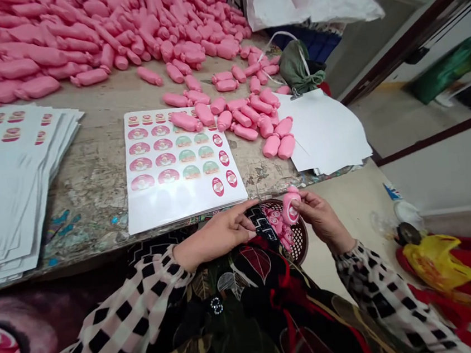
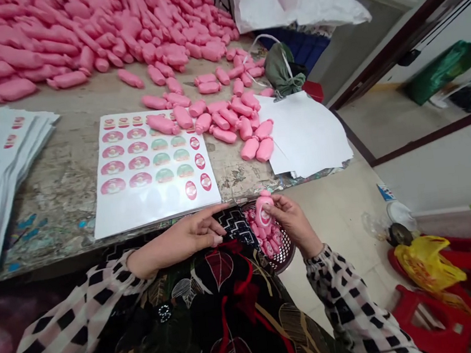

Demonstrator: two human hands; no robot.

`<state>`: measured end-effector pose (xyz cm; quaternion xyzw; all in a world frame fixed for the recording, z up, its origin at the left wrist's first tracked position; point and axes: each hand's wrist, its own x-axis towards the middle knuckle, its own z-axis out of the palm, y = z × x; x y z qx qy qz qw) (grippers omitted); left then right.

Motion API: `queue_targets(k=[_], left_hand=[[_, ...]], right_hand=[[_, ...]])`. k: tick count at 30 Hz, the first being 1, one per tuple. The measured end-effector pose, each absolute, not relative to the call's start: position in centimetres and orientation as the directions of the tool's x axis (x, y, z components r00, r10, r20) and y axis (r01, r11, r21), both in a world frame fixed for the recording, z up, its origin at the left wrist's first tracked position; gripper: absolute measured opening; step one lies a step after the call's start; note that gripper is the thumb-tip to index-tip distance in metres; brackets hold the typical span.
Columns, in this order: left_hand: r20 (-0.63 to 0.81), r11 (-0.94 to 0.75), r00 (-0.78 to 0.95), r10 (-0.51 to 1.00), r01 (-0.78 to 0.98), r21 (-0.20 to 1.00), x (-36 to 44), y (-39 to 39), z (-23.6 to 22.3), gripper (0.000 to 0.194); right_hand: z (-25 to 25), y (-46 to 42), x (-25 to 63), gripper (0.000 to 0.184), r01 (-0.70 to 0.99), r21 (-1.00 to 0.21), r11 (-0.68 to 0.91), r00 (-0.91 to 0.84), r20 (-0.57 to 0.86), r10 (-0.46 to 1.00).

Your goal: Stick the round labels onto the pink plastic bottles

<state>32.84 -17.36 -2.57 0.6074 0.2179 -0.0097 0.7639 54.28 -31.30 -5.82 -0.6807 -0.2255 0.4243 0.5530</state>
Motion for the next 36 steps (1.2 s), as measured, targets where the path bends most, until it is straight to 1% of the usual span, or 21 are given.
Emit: queue_targets(k=[3, 6, 9, 11, 14, 17, 18, 19, 20, 21, 22, 23, 24, 26, 27, 28, 30, 33, 35, 36], left_hand=[[-0.362, 0.247, 0.900, 0.244, 0.303, 0.920, 33.1, -17.1, -2.3, 0.060], [-0.375, 0.210, 0.900, 0.223, 0.331, 0.920, 33.2, -17.0, -2.3, 0.056], [-0.359, 0.190, 0.908, 0.216, 0.321, 0.928, 33.1, -17.0, -2.6, 0.055], [-0.349, 0.196, 0.910, 0.223, 0.309, 0.931, 32.8, -16.9, -2.8, 0.053], [-0.363, 0.232, 0.901, 0.237, 0.311, 0.922, 32.6, -16.8, -3.1, 0.052], [-0.369, 0.246, 0.897, 0.243, 0.311, 0.918, 32.6, -16.7, -3.2, 0.052], [-0.364, 0.235, 0.900, 0.241, 0.310, 0.921, 32.6, -16.7, -3.1, 0.052], [-0.358, 0.218, 0.903, 0.237, 0.310, 0.925, 32.7, -16.7, -3.1, 0.053], [-0.351, 0.200, 0.906, 0.235, 0.308, 0.930, 32.7, -16.7, -3.0, 0.053], [-0.344, 0.184, 0.910, 0.234, 0.305, 0.934, 32.7, -16.7, -3.0, 0.053], [-0.336, 0.173, 0.912, 0.235, 0.301, 0.938, 32.6, -16.7, -2.9, 0.053], [-0.328, 0.168, 0.914, 0.237, 0.294, 0.941, 32.5, -16.8, -2.9, 0.053], [-0.320, 0.167, 0.916, 0.241, 0.285, 0.944, 32.4, -16.8, -2.8, 0.052], [-0.304, 0.169, 0.918, 0.254, 0.267, 0.949, 32.1, -16.8, -2.7, 0.051], [-0.299, 0.170, 0.918, 0.261, 0.261, 0.950, 31.9, -16.8, -2.6, 0.050], [-0.297, 0.170, 0.916, 0.269, 0.258, 0.951, 31.7, -16.8, -2.6, 0.050], [-0.299, 0.171, 0.912, 0.283, 0.258, 0.951, 31.4, -16.8, -2.3, 0.050], [-0.304, 0.186, 0.907, 0.292, 0.258, 0.948, 31.1, -16.7, -2.1, 0.051], [-0.305, 0.215, 0.906, 0.294, 0.248, 0.945, 31.0, -16.7, -2.2, 0.050], [-0.302, 0.244, 0.905, 0.300, 0.233, 0.941, 31.0, -16.7, -2.2, 0.048]], right_hand=[[-10.5, -34.3, 56.8, 0.039, -0.047, -0.852, -0.521, 0.580, -0.448, 0.680], [-14.7, -35.9, 57.6, 0.043, -0.019, -0.788, -0.615, 0.628, -0.488, 0.606], [-16.5, -36.5, 58.0, 0.038, 0.031, -0.733, -0.680, 0.648, -0.503, 0.572], [-16.1, -36.3, 58.5, 0.032, 0.081, -0.701, -0.709, 0.649, -0.502, 0.571], [-13.4, -35.3, 59.3, 0.026, 0.154, -0.681, -0.716, 0.596, -0.515, 0.617], [-8.4, -33.0, 59.5, 0.027, 0.213, -0.710, -0.671, 0.410, -0.558, 0.721], [-6.5, -31.9, 59.4, 0.028, 0.242, -0.741, -0.626, 0.288, -0.561, 0.776], [-4.8, -30.7, 59.4, 0.028, 0.277, -0.783, -0.556, 0.229, -0.509, 0.830], [-3.2, -29.3, 59.4, 0.028, 0.328, -0.812, -0.483, 0.250, -0.418, 0.873], [-1.9, -27.9, 59.4, 0.029, 0.391, -0.815, -0.427, 0.338, -0.304, 0.891], [-0.9, -26.4, 59.6, 0.031, 0.474, -0.778, -0.414, 0.439, -0.198, 0.876], [-0.3, -24.9, 59.8, 0.033, 0.567, -0.697, -0.438, 0.539, -0.088, 0.838], [0.0, -23.5, 60.1, 0.034, 0.644, -0.589, -0.488, 0.613, 0.016, 0.790], [-0.2, -21.1, 60.5, 0.039, 0.705, -0.365, -0.608, 0.689, 0.151, 0.709], [-0.5, -20.2, 60.6, 0.043, 0.706, -0.282, -0.650, 0.703, 0.171, 0.690], [-0.9, -19.4, 60.7, 0.047, 0.700, -0.227, -0.677, 0.713, 0.164, 0.682], [-1.6, -18.3, 60.6, 0.052, 0.685, -0.190, -0.703, 0.726, 0.100, 0.680], [-2.4, -17.6, 60.6, 0.052, 0.637, -0.249, -0.730, 0.758, 0.026, 0.652], [-2.5, -17.7, 60.7, 0.052, 0.598, -0.329, -0.731, 0.780, 0.031, 0.625], [-2.4, -17.8, 60.7, 0.052, 0.588, -0.374, -0.718, 0.787, 0.060, 0.613]])
